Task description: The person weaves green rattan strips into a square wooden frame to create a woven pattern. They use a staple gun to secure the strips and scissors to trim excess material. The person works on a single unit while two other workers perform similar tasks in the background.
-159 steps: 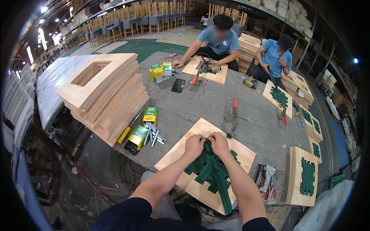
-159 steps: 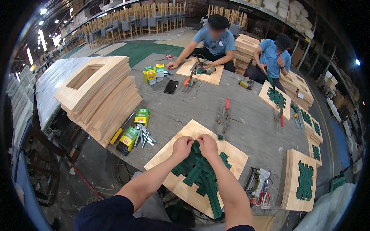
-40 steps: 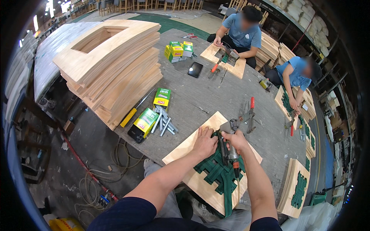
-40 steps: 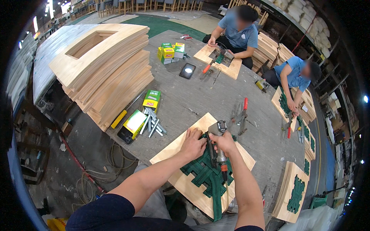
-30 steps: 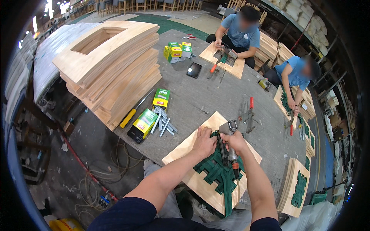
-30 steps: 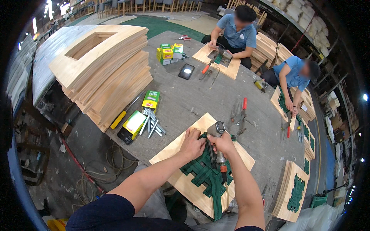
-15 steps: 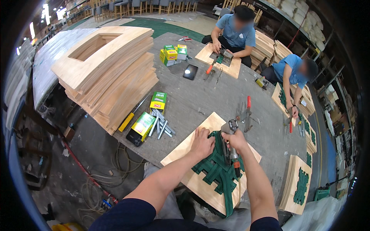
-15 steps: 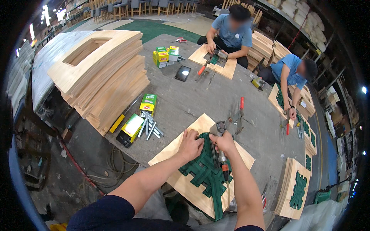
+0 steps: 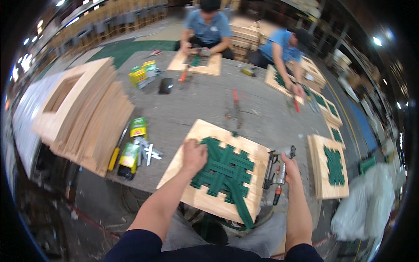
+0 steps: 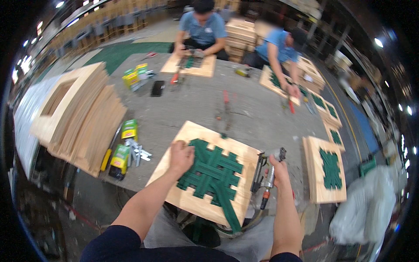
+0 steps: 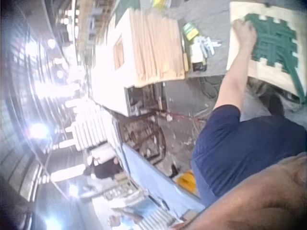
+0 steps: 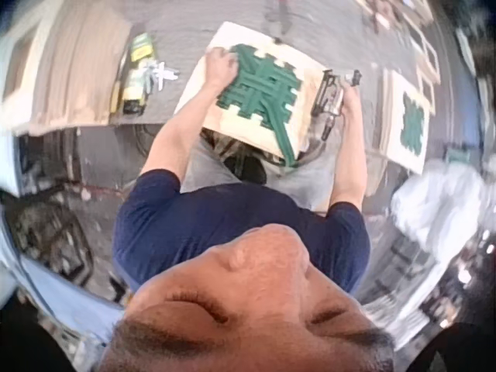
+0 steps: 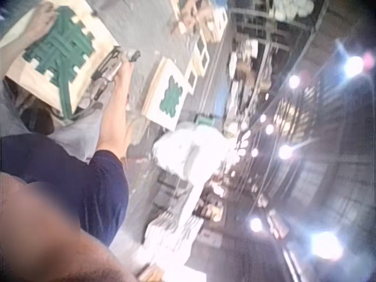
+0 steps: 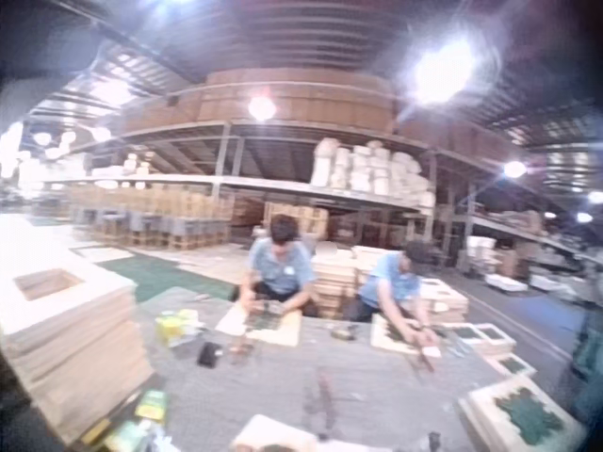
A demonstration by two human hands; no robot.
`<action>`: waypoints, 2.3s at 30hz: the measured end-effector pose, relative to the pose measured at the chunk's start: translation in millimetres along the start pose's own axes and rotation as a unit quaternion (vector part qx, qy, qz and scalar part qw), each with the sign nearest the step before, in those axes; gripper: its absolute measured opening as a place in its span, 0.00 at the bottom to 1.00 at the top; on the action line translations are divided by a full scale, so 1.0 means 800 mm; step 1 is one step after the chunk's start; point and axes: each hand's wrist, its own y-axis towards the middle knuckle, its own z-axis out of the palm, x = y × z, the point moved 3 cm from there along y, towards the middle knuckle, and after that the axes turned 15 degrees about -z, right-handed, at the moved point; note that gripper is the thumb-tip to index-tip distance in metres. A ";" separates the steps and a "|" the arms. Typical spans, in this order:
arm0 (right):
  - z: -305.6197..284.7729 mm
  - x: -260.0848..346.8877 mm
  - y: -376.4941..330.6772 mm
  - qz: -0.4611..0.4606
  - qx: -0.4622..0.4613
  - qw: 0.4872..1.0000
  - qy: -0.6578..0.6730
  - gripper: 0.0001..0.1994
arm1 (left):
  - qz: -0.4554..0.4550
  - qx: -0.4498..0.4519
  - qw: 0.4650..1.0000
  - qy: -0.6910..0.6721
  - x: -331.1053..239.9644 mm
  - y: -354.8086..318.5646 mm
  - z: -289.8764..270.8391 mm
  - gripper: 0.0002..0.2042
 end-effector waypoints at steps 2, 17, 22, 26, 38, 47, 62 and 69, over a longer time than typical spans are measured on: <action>-0.048 -0.006 -0.008 0.015 -0.064 0.998 0.021 0.23 | 0.000 -0.010 1.000 -0.018 -0.001 -0.001 0.003 0.08; -0.119 -0.007 -0.078 -0.060 -0.017 0.995 0.076 0.21 | -0.332 0.111 0.868 -0.352 -0.038 -0.240 -0.097 0.12; -0.107 0.001 -0.102 -0.094 0.009 0.993 0.074 0.17 | -0.402 0.319 0.783 -0.351 -0.051 -0.351 -0.092 0.11; -0.094 0.013 -0.128 -0.114 0.025 0.989 0.088 0.16 | -0.384 0.406 0.770 -0.308 -0.058 -0.360 -0.075 0.13; 0.043 -0.017 -0.228 -0.077 0.182 0.957 0.214 0.17 | -0.426 0.438 0.501 -0.613 -0.196 -0.293 -0.089 0.30; 0.136 -0.089 -0.239 0.058 0.271 0.957 0.080 0.31 | -0.383 0.384 0.579 -0.609 -0.164 -0.309 -0.135 0.17; 0.147 -0.076 -0.198 0.067 0.146 0.953 0.257 0.31 | -0.045 0.412 0.869 -0.272 -0.156 -0.319 -0.164 0.40; 0.062 -0.066 -0.180 0.001 0.113 0.939 0.325 0.30 | -0.321 0.080 0.943 0.020 0.036 -0.144 -0.202 0.14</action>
